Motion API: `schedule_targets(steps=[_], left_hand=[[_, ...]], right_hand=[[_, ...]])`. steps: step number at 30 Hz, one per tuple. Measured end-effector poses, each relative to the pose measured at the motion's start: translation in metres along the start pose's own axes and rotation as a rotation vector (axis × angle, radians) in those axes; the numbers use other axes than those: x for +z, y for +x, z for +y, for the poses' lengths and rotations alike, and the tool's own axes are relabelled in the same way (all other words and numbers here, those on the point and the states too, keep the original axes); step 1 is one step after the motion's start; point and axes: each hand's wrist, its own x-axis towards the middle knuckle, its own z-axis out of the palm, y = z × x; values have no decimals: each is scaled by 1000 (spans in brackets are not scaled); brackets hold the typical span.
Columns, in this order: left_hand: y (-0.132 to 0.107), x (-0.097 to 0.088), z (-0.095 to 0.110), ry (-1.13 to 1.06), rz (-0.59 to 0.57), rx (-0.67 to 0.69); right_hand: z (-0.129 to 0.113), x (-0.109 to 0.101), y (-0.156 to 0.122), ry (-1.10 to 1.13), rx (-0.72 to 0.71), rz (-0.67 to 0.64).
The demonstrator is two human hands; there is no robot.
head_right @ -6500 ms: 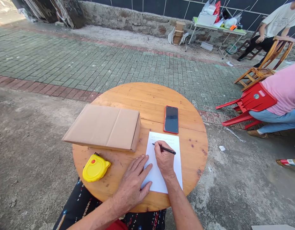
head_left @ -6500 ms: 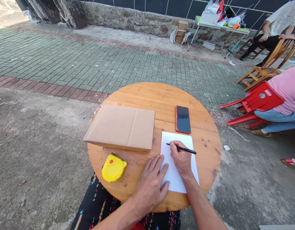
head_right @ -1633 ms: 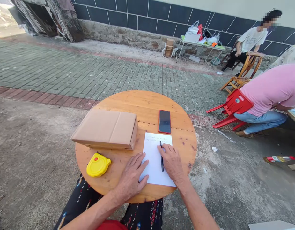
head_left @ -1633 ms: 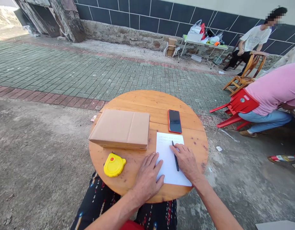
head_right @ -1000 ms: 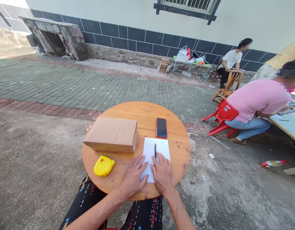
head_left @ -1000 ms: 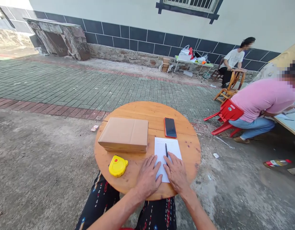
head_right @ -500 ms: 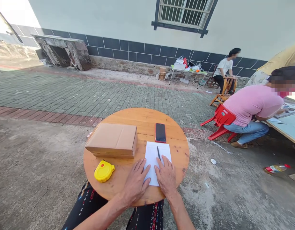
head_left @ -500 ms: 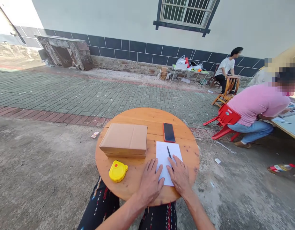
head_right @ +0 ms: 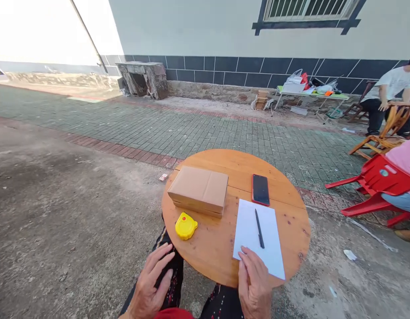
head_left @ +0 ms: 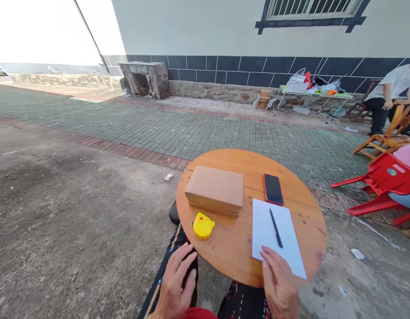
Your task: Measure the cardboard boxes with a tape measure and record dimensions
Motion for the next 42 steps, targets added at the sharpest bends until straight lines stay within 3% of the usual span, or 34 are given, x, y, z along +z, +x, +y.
schedule_targets(steps=[3,6,12,16,21,24,26,29,32,36,39,42], left_hand=[[19,-14,-19,-13,120,-132],[55,-21,-29,-118,159,-234],[142,-25,-41,-436,181,-399],[180,-13,-58,-533,125,-456],[204,2,-69,-673,35,-539],[213,2,-66,-760,-28,-543],[216,1,-63,-809,-66,-539],[217,1,-58,-850,-80,-539],[211,0,-55,-876,-76,-516],[191,-3,-58,-914,-78,-449],[169,-2,-62,-915,-65,-464],[153,3,-59,-930,-75,-486]], right_hand=[[-45,28,5,60,-30,-133],[-81,61,31,44,-53,-252],[-123,106,77,-72,10,-385],[-123,106,76,-87,11,-378],[-99,80,58,-120,18,-341],[-82,61,51,-108,25,-303],[-71,50,57,-62,101,-196],[-59,40,85,59,331,-27],[-55,40,123,237,500,-31],[-56,44,142,445,488,-81],[-53,45,129,423,486,-14],[-49,46,115,483,477,-75]])
